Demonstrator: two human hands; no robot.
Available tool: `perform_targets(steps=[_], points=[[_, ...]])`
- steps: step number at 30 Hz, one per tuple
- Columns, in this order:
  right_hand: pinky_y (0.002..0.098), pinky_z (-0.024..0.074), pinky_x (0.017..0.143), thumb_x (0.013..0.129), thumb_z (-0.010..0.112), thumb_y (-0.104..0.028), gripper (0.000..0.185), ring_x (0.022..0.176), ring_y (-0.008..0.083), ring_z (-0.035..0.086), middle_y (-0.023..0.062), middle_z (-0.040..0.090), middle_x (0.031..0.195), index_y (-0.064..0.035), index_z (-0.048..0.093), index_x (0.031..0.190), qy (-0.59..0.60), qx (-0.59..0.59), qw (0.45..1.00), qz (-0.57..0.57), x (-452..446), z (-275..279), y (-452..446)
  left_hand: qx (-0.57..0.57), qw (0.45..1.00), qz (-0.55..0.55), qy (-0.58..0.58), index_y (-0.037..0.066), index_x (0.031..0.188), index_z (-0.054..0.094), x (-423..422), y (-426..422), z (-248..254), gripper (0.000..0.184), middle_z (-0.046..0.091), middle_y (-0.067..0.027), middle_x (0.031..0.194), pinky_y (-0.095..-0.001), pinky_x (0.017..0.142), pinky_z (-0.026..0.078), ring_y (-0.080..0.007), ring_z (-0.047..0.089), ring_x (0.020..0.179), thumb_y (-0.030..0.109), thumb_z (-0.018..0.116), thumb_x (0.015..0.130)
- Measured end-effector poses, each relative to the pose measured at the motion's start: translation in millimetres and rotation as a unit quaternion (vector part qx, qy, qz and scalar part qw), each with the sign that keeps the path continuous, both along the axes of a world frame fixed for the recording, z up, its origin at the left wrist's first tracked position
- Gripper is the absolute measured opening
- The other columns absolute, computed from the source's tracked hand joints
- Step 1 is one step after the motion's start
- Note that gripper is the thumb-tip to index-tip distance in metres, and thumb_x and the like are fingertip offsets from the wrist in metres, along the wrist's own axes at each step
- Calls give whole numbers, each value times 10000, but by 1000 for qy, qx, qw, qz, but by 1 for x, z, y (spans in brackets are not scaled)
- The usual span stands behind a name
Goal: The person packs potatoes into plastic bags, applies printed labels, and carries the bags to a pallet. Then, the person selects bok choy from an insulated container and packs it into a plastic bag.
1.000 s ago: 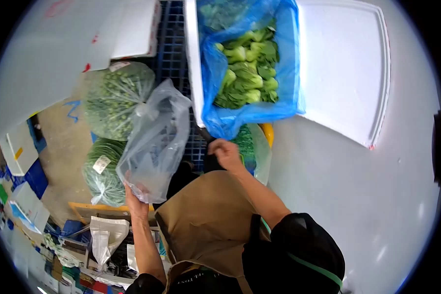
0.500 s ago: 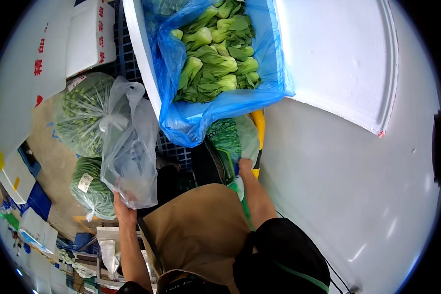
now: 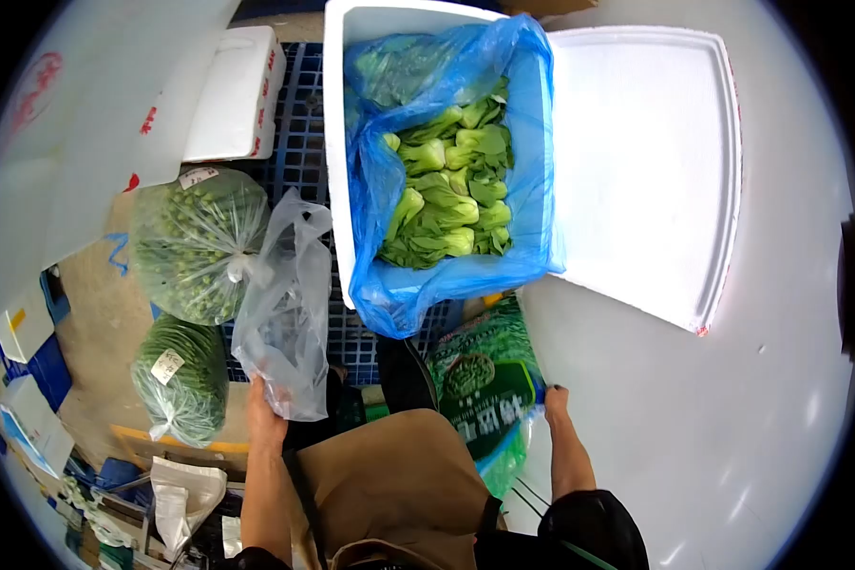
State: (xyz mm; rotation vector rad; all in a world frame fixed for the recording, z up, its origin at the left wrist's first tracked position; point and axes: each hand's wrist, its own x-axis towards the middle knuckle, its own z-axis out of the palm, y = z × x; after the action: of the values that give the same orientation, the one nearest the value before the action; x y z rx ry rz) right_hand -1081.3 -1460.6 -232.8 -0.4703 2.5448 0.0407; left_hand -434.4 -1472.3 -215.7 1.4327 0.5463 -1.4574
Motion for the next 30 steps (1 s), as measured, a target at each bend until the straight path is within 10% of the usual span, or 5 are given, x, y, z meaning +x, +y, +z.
perform_targets(steps=[9, 14, 19, 23, 30], points=[[453, 437, 797, 713, 586, -90, 322, 928, 391, 541, 219, 560, 1036, 9, 557, 1018, 149, -8, 878, 455, 139, 10, -147, 38, 951, -194, -236, 44, 1289, 396, 26, 8, 10, 446, 564, -83, 1062, -333, 811, 443, -221, 555, 903, 149, 527, 876], [436, 412, 830, 707, 558, -5, 413, 995, 385, 494, 218, 523, 1094, 13, 498, 1116, 13, -309, 725, 616, 239, 8, -271, 62, 657, -377, -650, -6, 1265, 399, 27, -47, 81, 458, 571, -145, 1049, -320, 837, 424, -237, 559, 939, 68, 552, 839], [434, 419, 809, 662, 581, 13, 460, 926, 360, 500, 197, 505, 1029, 1, 481, 1111, -13, -174, 658, 733, 268, -110, -347, -187, 800, -353, -448, 4, 1018, 587, -80, -166, 99, 197, 632, -109, 841, -313, 726, 470, -220, 616, 803, 58, 550, 832], [436, 420, 768, 615, 606, -1, 537, 903, 346, 500, 164, 486, 1037, -17, 460, 1132, 25, -56, 660, 749, 261, -142, -361, -308, 754, -446, -371, -4, 1021, 558, -168, -245, -18, 248, 584, -170, 938, -370, 737, 462, -314, 577, 840, 74, 575, 785], [447, 369, 882, 573, 674, -65, 641, 1031, 358, 448, 170, 454, 1179, -59, 443, 1171, -74, -143, 652, 741, 246, -138, -369, -68, 574, -553, -600, -40, 1239, 356, -207, -287, -202, 644, 456, -270, 1189, -427, 950, 364, -429, 467, 1069, 79, 671, 691]])
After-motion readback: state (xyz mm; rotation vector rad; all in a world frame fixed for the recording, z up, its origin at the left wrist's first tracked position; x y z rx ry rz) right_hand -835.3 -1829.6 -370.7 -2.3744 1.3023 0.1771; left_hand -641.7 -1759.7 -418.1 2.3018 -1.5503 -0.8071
